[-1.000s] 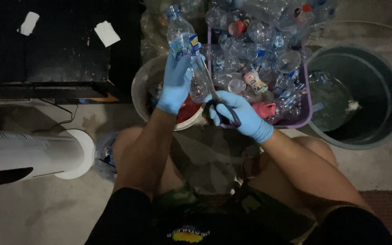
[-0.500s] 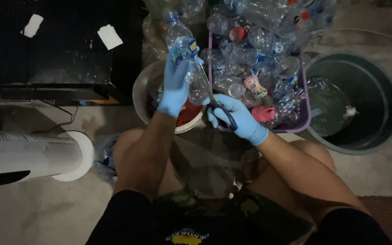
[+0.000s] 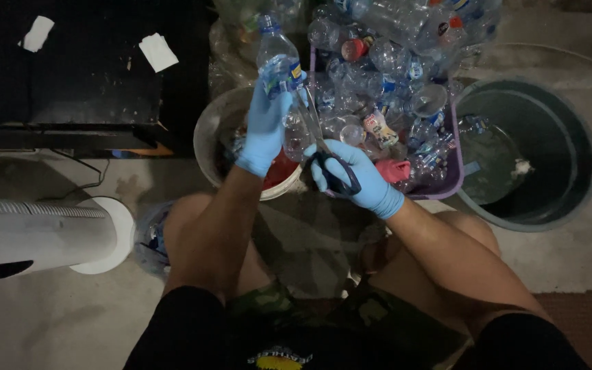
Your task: Sorting plastic bottles by removing caps and labels and placing them into different containers for recycling
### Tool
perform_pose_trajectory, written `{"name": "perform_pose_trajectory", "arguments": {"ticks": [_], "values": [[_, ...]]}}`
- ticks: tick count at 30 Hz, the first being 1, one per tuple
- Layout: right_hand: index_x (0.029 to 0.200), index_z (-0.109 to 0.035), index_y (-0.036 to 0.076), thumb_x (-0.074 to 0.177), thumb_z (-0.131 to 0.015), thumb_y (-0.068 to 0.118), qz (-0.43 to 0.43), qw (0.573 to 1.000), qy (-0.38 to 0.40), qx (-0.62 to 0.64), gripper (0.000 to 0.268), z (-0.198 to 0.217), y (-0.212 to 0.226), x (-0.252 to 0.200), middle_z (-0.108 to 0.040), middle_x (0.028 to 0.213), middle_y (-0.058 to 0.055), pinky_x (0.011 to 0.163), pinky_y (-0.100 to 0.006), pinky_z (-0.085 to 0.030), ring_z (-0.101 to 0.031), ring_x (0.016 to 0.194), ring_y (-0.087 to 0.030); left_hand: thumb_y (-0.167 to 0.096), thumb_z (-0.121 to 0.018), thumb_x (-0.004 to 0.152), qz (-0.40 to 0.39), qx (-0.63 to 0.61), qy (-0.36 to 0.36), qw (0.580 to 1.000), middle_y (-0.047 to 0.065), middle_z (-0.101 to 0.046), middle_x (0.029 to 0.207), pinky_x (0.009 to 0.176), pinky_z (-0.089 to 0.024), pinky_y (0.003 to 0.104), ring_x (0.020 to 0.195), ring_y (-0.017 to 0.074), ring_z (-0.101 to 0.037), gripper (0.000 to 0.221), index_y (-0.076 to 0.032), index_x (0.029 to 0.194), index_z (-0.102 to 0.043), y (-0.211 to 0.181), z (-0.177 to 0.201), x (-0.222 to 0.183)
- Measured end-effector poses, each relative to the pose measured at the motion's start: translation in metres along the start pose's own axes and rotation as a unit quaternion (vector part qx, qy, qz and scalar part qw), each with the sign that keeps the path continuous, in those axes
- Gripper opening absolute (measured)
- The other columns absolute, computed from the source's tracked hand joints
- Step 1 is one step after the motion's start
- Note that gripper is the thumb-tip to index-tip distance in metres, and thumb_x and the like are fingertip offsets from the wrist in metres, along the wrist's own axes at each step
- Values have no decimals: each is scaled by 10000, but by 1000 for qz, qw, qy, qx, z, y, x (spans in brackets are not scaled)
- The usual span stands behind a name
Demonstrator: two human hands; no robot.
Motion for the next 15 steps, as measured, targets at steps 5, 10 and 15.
{"name": "perform_pose_trajectory", "arguments": {"ticks": [5, 10, 15], "values": [[1310, -568, -4, 1063, -540, 276, 27, 999, 22, 4, 374, -4, 2, 0, -625, 826, -73, 691, -247, -449, -547, 683, -140, -30, -571, 941, 2, 12, -15, 1000, 134, -668, 1283, 1003, -510, 363, 1078, 211, -646, 440, -64, 1378, -543, -3, 0, 0], [1300, -605, -11, 1047, -506, 177, -18, 999, 36, -2, 331, -5, 11, 2, -660, 839, -52, 649, -220, -480, -593, 677, -119, 81, -475, 900, -19, -10, -15, 1000, 113, -632, 1299, 923, -529, 328, 989, 188, -616, 586, -90, 1461, -490, -2, 9, 1], [1312, -602, 6, 1031, -526, 135, -19, 998, 47, 28, 319, 2, 4, 1, -678, 862, -70, 654, -232, -505, -603, 677, -130, -245, -749, 954, -19, 103, 14, 994, 79, -639, 1318, 991, -559, 370, 1116, 194, -656, 630, -139, 1497, -448, 0, 7, 1]]}}
Point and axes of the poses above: each hand's wrist, its own x-axis towards the middle knuckle, its own z-axis out of the back of the hand, y = z × x, the point moved 2 cm from there along x, towards the middle knuckle
